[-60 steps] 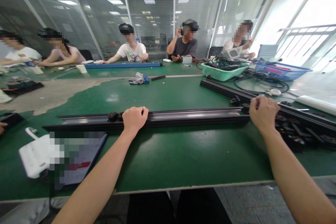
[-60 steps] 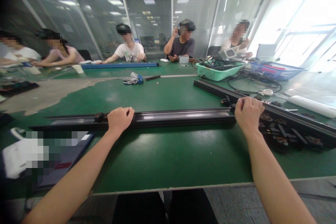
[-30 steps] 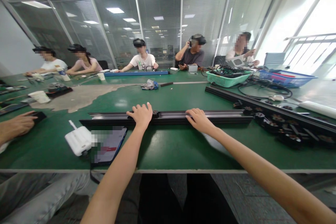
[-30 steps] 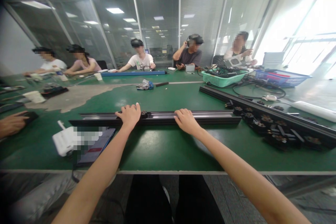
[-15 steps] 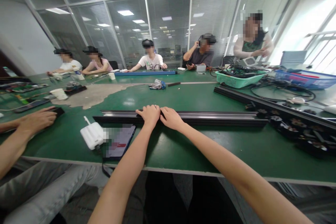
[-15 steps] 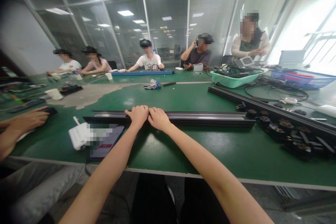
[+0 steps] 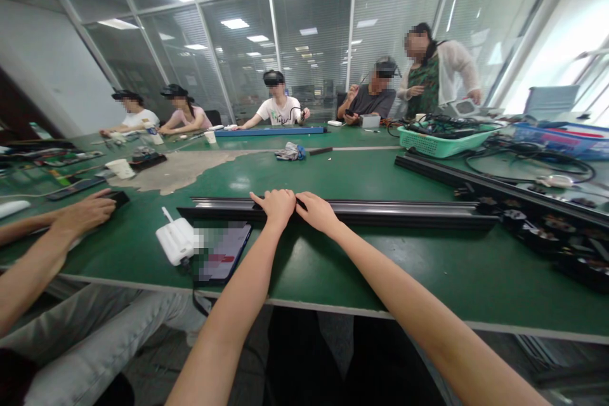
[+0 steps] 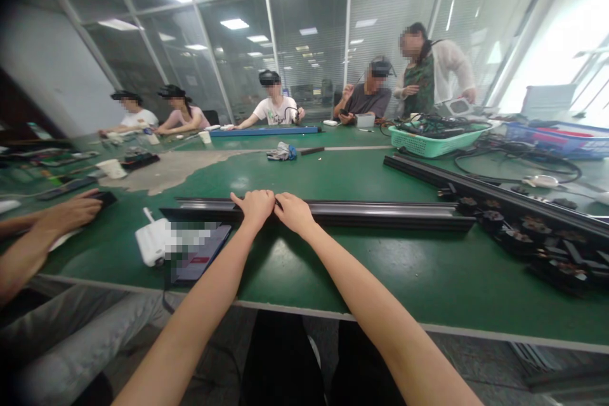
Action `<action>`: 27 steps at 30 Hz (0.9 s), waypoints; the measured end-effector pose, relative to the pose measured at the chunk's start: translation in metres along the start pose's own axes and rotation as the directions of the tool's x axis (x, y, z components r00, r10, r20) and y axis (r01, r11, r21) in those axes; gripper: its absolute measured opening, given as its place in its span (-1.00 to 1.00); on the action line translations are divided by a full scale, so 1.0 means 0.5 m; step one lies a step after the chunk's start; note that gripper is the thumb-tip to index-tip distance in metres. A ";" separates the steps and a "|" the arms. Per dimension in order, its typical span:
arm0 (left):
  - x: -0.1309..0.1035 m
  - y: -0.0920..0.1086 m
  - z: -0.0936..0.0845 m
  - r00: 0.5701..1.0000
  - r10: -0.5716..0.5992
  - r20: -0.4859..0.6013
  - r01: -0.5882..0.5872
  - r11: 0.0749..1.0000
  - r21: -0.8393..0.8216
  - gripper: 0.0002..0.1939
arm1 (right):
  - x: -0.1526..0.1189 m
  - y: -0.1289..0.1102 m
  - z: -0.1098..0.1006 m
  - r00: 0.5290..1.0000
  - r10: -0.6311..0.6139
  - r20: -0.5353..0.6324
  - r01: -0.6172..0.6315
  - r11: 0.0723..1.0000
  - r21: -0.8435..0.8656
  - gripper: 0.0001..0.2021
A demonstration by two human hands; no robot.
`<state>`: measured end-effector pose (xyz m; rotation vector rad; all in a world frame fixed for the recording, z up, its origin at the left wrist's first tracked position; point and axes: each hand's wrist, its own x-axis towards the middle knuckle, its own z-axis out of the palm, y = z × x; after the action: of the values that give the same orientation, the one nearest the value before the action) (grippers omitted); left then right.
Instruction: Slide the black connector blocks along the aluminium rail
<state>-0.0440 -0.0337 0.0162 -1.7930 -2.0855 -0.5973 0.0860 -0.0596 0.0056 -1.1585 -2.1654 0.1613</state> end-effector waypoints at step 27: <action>0.002 -0.005 0.008 0.999 0.022 -0.030 -0.021 0.999 0.035 -0.47 | -0.008 -0.014 -0.010 0.997 0.079 -0.018 -0.080 0.994 -0.077 -0.76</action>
<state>-0.0465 -0.0314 0.0130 -1.7739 -2.0422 -0.5749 0.0859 -0.0680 0.0101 -1.2866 -2.1298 0.1033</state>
